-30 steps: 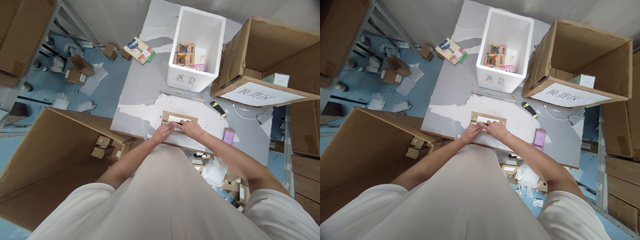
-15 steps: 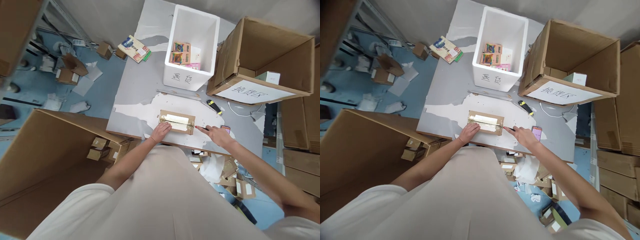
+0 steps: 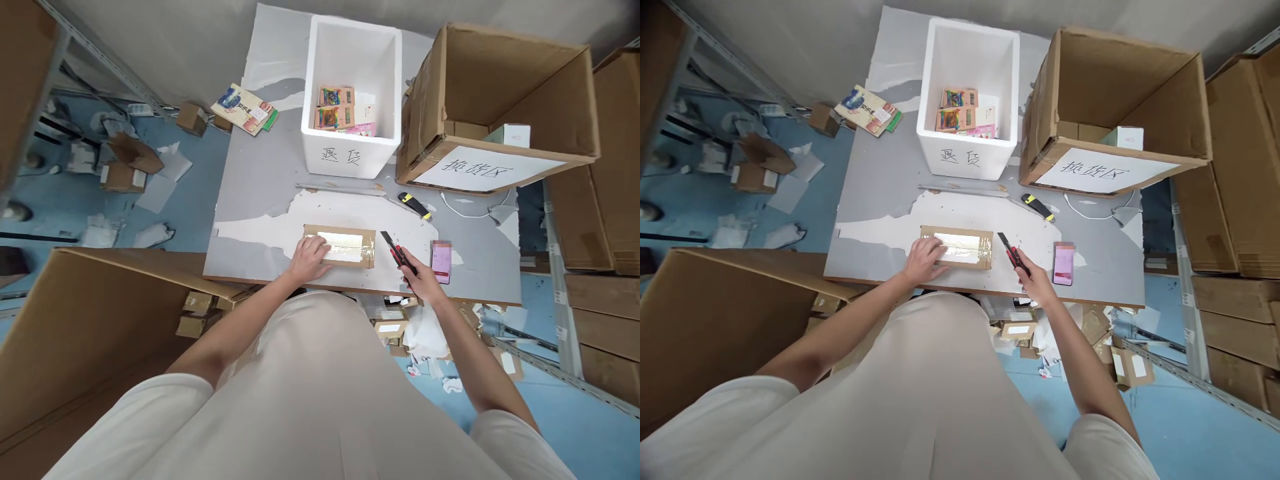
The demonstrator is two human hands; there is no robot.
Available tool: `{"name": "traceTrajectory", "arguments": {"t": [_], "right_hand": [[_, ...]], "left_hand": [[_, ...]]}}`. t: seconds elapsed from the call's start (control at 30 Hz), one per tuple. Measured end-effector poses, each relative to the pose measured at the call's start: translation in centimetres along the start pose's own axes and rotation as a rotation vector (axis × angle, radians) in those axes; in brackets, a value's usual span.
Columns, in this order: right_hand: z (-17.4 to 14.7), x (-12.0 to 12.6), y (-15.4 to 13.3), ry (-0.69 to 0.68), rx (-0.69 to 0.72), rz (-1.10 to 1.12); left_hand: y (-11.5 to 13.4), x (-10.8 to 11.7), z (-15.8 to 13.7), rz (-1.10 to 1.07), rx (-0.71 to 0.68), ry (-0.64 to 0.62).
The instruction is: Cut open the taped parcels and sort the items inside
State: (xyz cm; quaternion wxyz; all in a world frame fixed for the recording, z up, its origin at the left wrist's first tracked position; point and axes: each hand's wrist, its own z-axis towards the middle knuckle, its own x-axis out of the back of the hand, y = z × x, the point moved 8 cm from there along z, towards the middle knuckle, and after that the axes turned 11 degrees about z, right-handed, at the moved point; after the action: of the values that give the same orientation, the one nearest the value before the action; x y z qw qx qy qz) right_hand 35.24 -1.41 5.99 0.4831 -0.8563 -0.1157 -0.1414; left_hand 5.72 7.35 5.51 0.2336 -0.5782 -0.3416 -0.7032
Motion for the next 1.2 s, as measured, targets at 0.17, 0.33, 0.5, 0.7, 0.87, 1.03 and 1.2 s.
{"name": "traceTrajectory", "arguments": {"t": [0.17,0.33,0.5,0.7,0.87,1.03,1.2], "right_hand": [[0.1,-1.7,1.3,0.009,-0.064,0.224],[-0.2,-3.1,1.5,-0.035,-0.095,0.28],[1.1,-2.6,1.0,-0.09,-0.105,0.174],[1.5,-2.3,0.9,-0.287,-0.102,0.037],[0.3,-3.0,0.9,-0.245,-0.092,0.054],[-1.2,-4.5,1.9,-0.19,-0.133,0.171],[-2.9,-5.2,3.2,-0.135,-0.118,0.235]], "left_hand": [[-1.7,0.0,1.9,0.041,0.081,-0.082],[-2.3,-0.8,2.6,0.033,0.121,-0.148],[-2.7,-1.2,3.0,-0.06,0.073,-0.084],[-2.9,-1.1,3.2,-0.081,0.112,-0.026],[-2.7,-0.9,3.2,-0.077,0.129,-0.02],[-2.5,-0.9,3.2,-0.062,0.124,-0.038],[-2.6,-1.0,3.3,-0.057,0.116,-0.058]]}}
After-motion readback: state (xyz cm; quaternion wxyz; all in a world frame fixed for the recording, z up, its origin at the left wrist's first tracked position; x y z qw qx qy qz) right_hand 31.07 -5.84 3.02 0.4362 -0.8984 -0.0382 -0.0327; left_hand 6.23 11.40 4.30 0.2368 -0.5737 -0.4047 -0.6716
